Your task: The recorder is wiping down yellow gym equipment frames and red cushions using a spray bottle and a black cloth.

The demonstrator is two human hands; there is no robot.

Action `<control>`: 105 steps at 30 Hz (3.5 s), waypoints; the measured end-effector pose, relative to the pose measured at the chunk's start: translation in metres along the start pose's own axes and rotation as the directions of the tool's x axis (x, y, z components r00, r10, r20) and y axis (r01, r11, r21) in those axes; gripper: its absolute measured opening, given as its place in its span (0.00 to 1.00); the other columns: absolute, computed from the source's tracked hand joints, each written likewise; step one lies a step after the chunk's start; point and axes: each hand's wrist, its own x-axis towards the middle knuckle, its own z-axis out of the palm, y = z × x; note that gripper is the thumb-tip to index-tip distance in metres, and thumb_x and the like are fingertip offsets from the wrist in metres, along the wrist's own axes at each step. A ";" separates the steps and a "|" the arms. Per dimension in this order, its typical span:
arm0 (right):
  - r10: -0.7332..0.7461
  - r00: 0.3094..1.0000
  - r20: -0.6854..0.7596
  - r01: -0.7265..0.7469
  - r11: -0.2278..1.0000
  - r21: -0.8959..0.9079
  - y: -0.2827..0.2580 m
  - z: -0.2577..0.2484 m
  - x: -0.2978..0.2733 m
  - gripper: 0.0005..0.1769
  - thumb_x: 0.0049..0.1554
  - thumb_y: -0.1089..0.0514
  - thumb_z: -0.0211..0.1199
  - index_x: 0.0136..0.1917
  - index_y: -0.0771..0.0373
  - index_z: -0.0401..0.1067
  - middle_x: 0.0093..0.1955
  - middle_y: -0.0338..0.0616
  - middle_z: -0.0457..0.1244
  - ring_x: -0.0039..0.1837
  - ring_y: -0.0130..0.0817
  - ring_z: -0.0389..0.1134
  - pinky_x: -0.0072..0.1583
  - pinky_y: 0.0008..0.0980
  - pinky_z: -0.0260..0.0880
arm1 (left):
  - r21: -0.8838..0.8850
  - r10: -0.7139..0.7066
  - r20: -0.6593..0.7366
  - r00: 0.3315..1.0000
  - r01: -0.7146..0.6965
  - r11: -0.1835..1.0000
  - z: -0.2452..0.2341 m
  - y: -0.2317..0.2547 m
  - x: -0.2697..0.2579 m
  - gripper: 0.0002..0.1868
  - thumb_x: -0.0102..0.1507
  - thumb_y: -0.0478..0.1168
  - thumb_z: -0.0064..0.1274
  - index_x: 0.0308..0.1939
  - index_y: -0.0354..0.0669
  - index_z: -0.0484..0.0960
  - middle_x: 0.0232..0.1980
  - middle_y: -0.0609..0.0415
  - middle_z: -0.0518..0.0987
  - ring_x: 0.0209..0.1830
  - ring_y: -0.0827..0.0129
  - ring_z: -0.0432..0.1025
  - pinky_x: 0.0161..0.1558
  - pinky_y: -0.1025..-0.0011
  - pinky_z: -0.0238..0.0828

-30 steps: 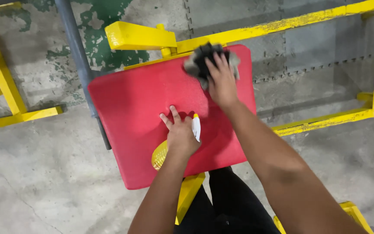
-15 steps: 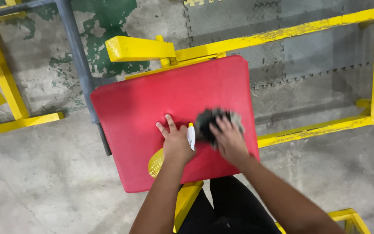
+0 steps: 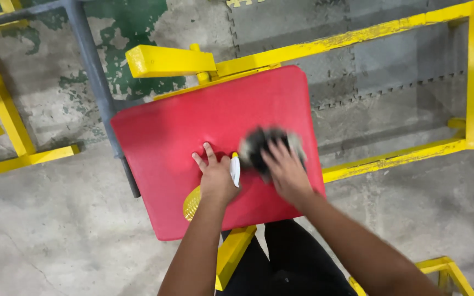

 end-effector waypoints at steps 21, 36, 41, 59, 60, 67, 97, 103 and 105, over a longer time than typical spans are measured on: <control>0.181 0.963 -0.199 -0.190 0.982 -0.024 0.017 -0.027 0.001 0.36 0.54 0.62 0.60 0.76 0.57 0.63 0.82 0.61 0.47 0.82 0.66 0.45 0.77 0.64 0.44 | 0.179 0.039 -0.034 0.999 -0.033 0.983 0.010 -0.009 0.004 0.25 0.58 0.47 0.55 0.56 0.40 0.75 0.57 0.40 0.74 0.78 0.23 0.42 0.70 0.23 0.26; 0.422 0.813 -0.400 -0.258 0.878 0.403 0.078 -0.002 0.065 0.33 0.57 0.61 0.63 0.76 0.51 0.64 0.82 0.65 0.49 0.77 0.64 0.58 0.76 0.50 0.60 | 0.298 0.034 -0.033 0.999 -0.023 0.954 0.009 -0.010 0.006 0.34 0.50 0.51 0.59 0.59 0.42 0.77 0.59 0.42 0.75 0.77 0.25 0.46 0.70 0.24 0.35; 0.391 0.845 -0.365 -0.281 0.905 0.318 0.052 -0.012 0.009 0.37 0.56 0.60 0.65 0.77 0.53 0.61 0.80 0.66 0.48 0.77 0.67 0.55 0.75 0.53 0.58 | 0.190 0.166 -0.316 0.934 -0.109 0.976 0.045 -0.032 -0.003 0.27 0.53 0.50 0.57 0.51 0.36 0.79 0.67 0.19 0.66 0.76 0.16 0.50 0.76 0.28 0.41; 0.230 0.929 -0.291 -0.236 0.972 0.013 0.064 0.011 0.047 0.36 0.53 0.56 0.65 0.75 0.52 0.65 0.80 0.64 0.48 0.81 0.70 0.44 0.75 0.70 0.47 | 0.126 0.133 -0.225 0.965 -0.106 0.986 0.007 0.014 0.027 0.31 0.45 0.47 0.61 0.51 0.37 0.79 0.54 0.39 0.77 0.74 0.24 0.48 0.65 0.19 0.30; 0.218 0.900 -0.376 -0.227 0.974 0.022 0.073 0.004 0.078 0.36 0.54 0.56 0.65 0.75 0.52 0.64 0.81 0.64 0.47 0.82 0.69 0.44 0.77 0.66 0.49 | 0.063 0.119 -0.209 0.971 -0.108 0.992 0.004 0.019 0.025 0.27 0.48 0.46 0.61 0.48 0.35 0.78 0.54 0.38 0.77 0.76 0.25 0.48 0.68 0.20 0.30; 0.443 0.857 -0.263 -0.370 0.884 0.285 0.105 -0.010 0.142 0.34 0.58 0.55 0.65 0.76 0.52 0.63 0.82 0.56 0.47 0.80 0.64 0.49 0.78 0.56 0.52 | 0.031 0.067 -0.080 0.995 -0.065 0.997 -0.003 0.022 0.023 0.26 0.48 0.43 0.60 0.48 0.34 0.78 0.52 0.40 0.77 0.76 0.27 0.45 0.70 0.22 0.27; -0.081 0.992 0.099 0.088 0.994 -0.071 0.031 0.035 -0.008 0.34 0.55 0.47 0.60 0.72 0.59 0.63 0.78 0.60 0.49 0.80 0.65 0.44 0.73 0.72 0.42 | 0.022 0.255 -0.294 0.921 -0.260 0.965 0.025 -0.046 0.007 0.30 0.49 0.41 0.57 0.57 0.39 0.77 0.51 0.41 0.76 0.76 0.28 0.49 0.74 0.29 0.34; 0.208 0.931 -0.299 -0.261 0.954 -0.147 0.071 -0.001 0.120 0.33 0.56 0.55 0.64 0.74 0.64 0.66 0.79 0.62 0.53 0.79 0.66 0.48 0.72 0.70 0.46 | -0.390 -0.140 -0.437 0.889 -0.046 0.920 0.018 -0.099 -0.039 0.25 0.52 0.42 0.58 0.51 0.35 0.74 0.57 0.29 0.72 0.73 0.25 0.55 0.77 0.37 0.43; 0.240 0.877 -0.417 -0.273 0.962 -0.020 0.077 0.020 0.164 0.29 0.59 0.54 0.65 0.72 0.66 0.68 0.75 0.63 0.56 0.77 0.65 0.52 0.73 0.63 0.50 | -0.413 -0.194 -0.424 0.884 0.001 0.911 0.023 -0.112 -0.056 0.26 0.52 0.41 0.58 0.52 0.35 0.73 0.56 0.32 0.75 0.72 0.25 0.57 0.75 0.36 0.44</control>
